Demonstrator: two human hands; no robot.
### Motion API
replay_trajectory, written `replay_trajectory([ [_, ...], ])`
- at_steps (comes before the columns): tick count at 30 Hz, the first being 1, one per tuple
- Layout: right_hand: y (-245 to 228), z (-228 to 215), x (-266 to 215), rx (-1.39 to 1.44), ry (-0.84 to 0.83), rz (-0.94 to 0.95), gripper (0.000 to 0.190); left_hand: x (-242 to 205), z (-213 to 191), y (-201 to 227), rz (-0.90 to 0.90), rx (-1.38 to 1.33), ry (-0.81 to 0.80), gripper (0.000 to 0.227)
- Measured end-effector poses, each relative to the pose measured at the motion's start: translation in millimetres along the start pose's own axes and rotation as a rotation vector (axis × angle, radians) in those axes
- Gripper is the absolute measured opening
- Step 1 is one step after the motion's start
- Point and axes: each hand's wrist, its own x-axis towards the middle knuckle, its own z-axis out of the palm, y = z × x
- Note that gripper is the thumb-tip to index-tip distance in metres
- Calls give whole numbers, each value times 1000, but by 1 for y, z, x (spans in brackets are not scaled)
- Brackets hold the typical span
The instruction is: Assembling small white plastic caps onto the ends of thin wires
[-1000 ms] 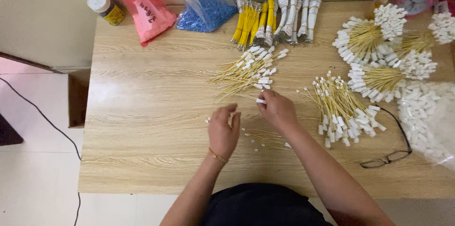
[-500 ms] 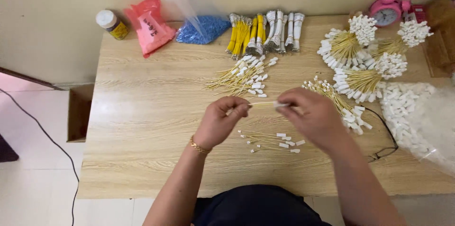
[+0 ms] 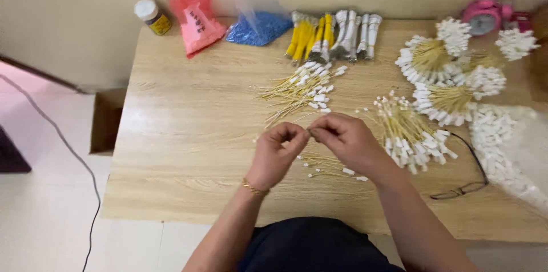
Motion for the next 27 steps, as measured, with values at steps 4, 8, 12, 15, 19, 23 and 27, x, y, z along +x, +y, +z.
replay_trajectory([
  [4, 43, 15, -11, 148, -40, 129, 14, -16, 14, -23, -22, -51, 103, 9],
  [8, 73, 23, -17, 282, -113, 254, 14, -26, 22, -35, -66, -41, 154, 11],
  [12, 92, 34, -17, 360, 94, 341, 11, -19, 13, -50, -128, 170, 124, 7],
  [15, 93, 34, -9, 428, 256, 374, 13, 2, -25, -60, -167, 423, 161, 25],
  [19, 108, 32, -2, 462, 331, 409, 11, 17, -89, -134, -223, 648, 252, 29],
  [23, 99, 33, 1, 415, 322, 378, 12, 21, -111, -179, -271, 1002, 162, 24],
  [27, 90, 40, 1, 400, 300, 337, 12, 29, -110, -187, -212, 1115, 135, 13],
])
